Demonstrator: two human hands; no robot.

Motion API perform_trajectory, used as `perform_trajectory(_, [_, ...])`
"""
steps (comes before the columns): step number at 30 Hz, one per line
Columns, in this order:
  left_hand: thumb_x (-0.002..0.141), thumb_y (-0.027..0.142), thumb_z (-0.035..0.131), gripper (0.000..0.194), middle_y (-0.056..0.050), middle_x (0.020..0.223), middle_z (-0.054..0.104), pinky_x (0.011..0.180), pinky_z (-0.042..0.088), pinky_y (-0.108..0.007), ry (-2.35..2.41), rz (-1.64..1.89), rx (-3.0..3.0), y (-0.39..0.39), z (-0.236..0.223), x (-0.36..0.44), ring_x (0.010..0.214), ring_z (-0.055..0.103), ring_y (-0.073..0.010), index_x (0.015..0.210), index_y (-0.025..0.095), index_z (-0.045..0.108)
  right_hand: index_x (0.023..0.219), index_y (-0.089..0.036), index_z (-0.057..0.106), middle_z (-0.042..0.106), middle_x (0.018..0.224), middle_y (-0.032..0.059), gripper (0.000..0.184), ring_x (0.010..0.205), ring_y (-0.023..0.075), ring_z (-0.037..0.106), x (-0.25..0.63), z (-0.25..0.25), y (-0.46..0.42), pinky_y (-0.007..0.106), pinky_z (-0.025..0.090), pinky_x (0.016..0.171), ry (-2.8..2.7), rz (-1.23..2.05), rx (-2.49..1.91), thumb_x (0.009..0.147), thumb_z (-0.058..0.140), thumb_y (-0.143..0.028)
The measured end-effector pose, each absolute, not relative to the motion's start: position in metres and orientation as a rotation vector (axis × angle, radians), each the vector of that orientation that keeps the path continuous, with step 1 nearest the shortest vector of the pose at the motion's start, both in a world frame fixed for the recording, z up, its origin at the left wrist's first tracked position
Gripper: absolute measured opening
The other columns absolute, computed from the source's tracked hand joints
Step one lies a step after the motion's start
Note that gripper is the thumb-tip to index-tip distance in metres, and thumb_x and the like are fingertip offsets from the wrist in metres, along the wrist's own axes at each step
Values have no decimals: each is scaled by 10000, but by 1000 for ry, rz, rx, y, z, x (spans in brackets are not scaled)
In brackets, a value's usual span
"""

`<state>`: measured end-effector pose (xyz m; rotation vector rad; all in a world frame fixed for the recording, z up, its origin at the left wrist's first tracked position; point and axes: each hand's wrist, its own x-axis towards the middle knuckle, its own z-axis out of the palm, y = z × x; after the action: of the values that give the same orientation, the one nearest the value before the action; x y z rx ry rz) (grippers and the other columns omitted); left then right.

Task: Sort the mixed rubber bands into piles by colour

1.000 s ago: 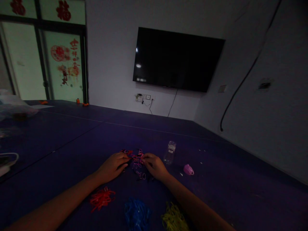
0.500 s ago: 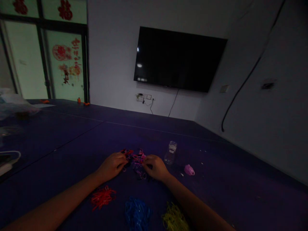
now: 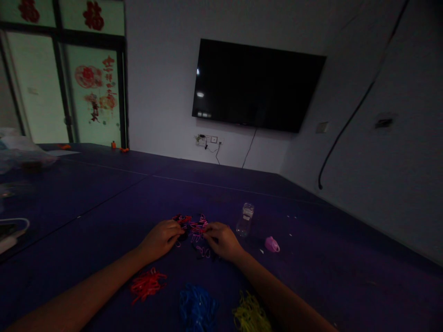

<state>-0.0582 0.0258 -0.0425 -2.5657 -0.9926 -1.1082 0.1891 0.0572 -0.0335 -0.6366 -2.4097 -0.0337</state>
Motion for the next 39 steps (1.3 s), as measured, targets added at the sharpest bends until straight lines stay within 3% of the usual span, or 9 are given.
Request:
perform_trajectory(6, [854,162,525,145,-41,817,688,714,481,-306,-971,-1116,-2549,27,-43,-59,758,611,-159,890,173,665,878,-158,650,647,977,88,219,874,149,613,190,-36,56,242,489,736,-2368,-119,-609,896,435,-189])
perform_trajectory(17, [857,177,523,146,-27,756,665,674,453,-268,-1026,-1132,-2571,22,-38,-56,714,590,-146,793,176,654,983,-139,604,636,1042,84,193,899,167,582,185,-18,46,293,479,760,-2658,-751,-513,910,425,-148])
perform_trajectory(26, [912,266,461,264,-24,684,618,649,433,-264,-999,-1076,-2545,16,-34,-51,656,562,-137,719,156,604,1162,-126,518,612,1119,94,264,998,161,560,181,-24,41,285,465,826,-2662,-706,-471,924,412,-168])
perform_trajectory(39, [893,218,486,161,-43,820,673,717,465,-289,-861,-1111,-2509,14,-40,-55,762,612,-150,851,170,634,1161,-143,533,603,1154,75,268,964,171,579,173,-24,34,304,471,817,-2708,-576,-470,918,434,-198])
